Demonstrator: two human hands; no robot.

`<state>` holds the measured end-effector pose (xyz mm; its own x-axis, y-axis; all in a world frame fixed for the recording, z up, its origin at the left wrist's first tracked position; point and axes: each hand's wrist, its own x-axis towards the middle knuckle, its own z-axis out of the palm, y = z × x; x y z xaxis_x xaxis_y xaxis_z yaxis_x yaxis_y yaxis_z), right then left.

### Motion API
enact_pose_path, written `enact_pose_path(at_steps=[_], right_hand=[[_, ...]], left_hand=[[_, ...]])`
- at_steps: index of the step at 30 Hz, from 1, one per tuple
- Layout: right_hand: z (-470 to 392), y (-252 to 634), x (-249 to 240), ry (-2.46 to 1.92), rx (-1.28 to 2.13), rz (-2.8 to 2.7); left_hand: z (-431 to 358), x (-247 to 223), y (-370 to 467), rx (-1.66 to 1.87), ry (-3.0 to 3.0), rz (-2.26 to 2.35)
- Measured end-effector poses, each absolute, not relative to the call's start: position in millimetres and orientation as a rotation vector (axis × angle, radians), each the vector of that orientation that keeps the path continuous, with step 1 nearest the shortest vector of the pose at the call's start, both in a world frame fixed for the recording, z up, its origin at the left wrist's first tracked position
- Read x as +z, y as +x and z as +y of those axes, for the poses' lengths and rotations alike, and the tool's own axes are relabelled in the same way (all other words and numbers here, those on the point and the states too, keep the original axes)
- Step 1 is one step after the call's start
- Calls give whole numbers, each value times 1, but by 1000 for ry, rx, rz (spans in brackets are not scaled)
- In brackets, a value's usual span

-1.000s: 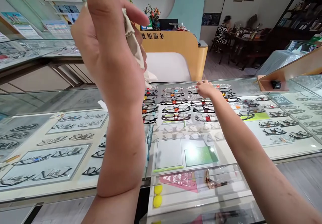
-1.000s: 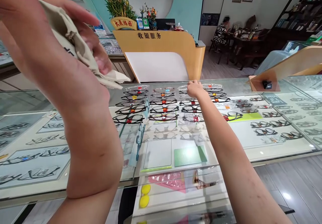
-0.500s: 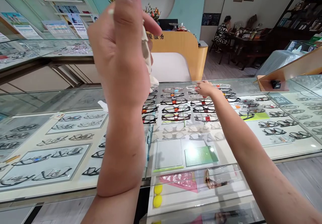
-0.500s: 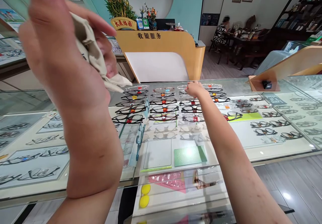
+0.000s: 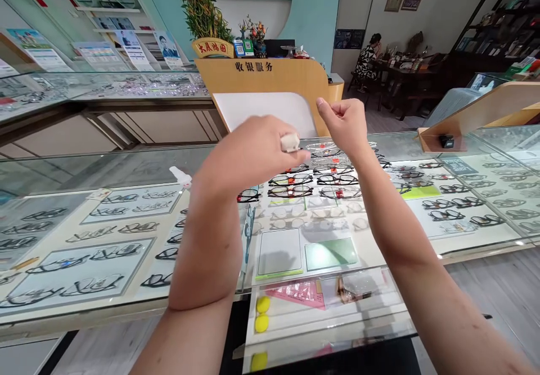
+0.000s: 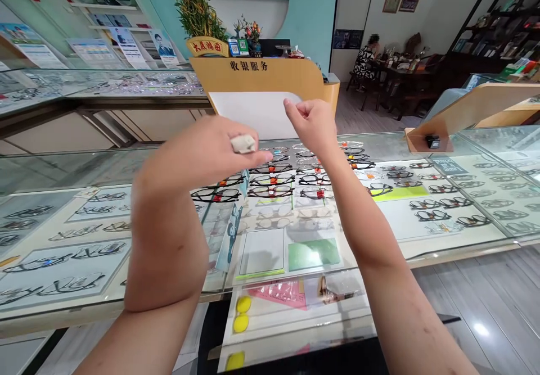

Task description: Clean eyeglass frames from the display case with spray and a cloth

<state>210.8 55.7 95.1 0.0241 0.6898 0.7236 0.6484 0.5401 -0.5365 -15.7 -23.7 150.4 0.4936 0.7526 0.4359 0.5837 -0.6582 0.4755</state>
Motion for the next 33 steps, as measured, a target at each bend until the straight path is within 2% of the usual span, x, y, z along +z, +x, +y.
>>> enact_pose_path(at_steps=[4, 7, 11, 18, 33], right_hand=[[23, 204, 97, -1097, 158, -1657], [12, 210, 80, -1154, 272, -1756], [10, 223, 46, -1215, 395, -1812], [11, 241, 27, -1200, 536, -1699], [20, 264, 14, -1232, 634, -1675]], left_hand=[[-17, 140, -7, 335, 2491, 1417], [-8, 121, 1, 90, 2464, 1609], [0, 79, 0, -82, 2485, 1644], [11, 24, -18, 72, 2462, 1650], [20, 6, -21, 22, 2458, 1643]])
